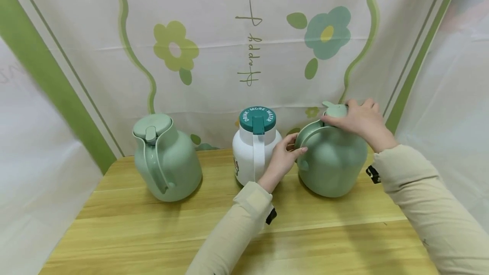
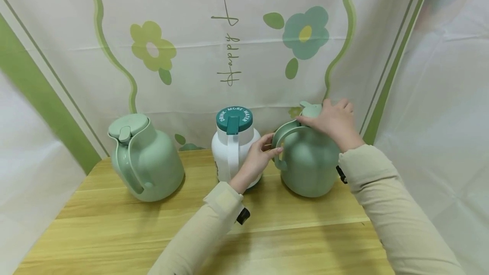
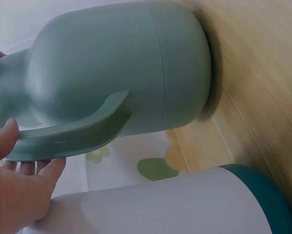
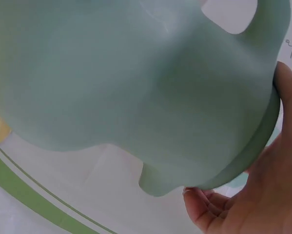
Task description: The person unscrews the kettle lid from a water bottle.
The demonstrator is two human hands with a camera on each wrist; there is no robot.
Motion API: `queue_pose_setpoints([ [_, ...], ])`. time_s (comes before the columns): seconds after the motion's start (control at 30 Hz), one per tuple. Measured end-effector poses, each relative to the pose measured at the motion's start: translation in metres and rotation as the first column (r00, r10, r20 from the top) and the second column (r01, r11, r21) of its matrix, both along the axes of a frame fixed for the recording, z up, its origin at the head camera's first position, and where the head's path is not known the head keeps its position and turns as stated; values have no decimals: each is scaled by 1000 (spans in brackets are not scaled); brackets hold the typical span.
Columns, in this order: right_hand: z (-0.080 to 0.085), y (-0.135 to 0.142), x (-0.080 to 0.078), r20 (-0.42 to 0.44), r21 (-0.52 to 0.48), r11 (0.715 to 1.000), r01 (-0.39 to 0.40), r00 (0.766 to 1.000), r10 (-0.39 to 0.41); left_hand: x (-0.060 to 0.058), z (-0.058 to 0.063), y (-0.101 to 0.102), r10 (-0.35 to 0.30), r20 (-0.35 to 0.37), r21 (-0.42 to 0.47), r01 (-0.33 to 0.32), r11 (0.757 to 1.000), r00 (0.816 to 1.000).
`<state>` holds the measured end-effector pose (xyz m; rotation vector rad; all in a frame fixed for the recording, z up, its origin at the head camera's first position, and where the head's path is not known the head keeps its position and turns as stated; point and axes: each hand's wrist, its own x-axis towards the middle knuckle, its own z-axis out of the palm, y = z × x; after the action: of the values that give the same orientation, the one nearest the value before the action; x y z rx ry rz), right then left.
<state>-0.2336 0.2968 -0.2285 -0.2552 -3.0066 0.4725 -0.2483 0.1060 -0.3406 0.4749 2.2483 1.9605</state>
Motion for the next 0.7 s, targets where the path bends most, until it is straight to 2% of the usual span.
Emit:
queue_pose_setpoints([
  [0.2, 4, 7, 1, 42, -3, 997, -75, 996, 75, 0, 0, 0, -2, -7, -2, 2, 1000, 1000],
  [0.4, 6, 15, -2, 55, -8, 983, -181, 982, 182, 1, 2, 0, -3, 1, -2, 3, 1000, 1000],
  [0.6, 9, 22, -4, 82, -55, 951, -305, 948, 309, 2, 2, 0, -3, 2, -1, 3, 1000, 1000],
  [0.7, 10, 24, -2, 104, -107, 937, -332, 934, 342, 2, 2, 0, -4, -2, 1, 4, 1000, 1000],
])
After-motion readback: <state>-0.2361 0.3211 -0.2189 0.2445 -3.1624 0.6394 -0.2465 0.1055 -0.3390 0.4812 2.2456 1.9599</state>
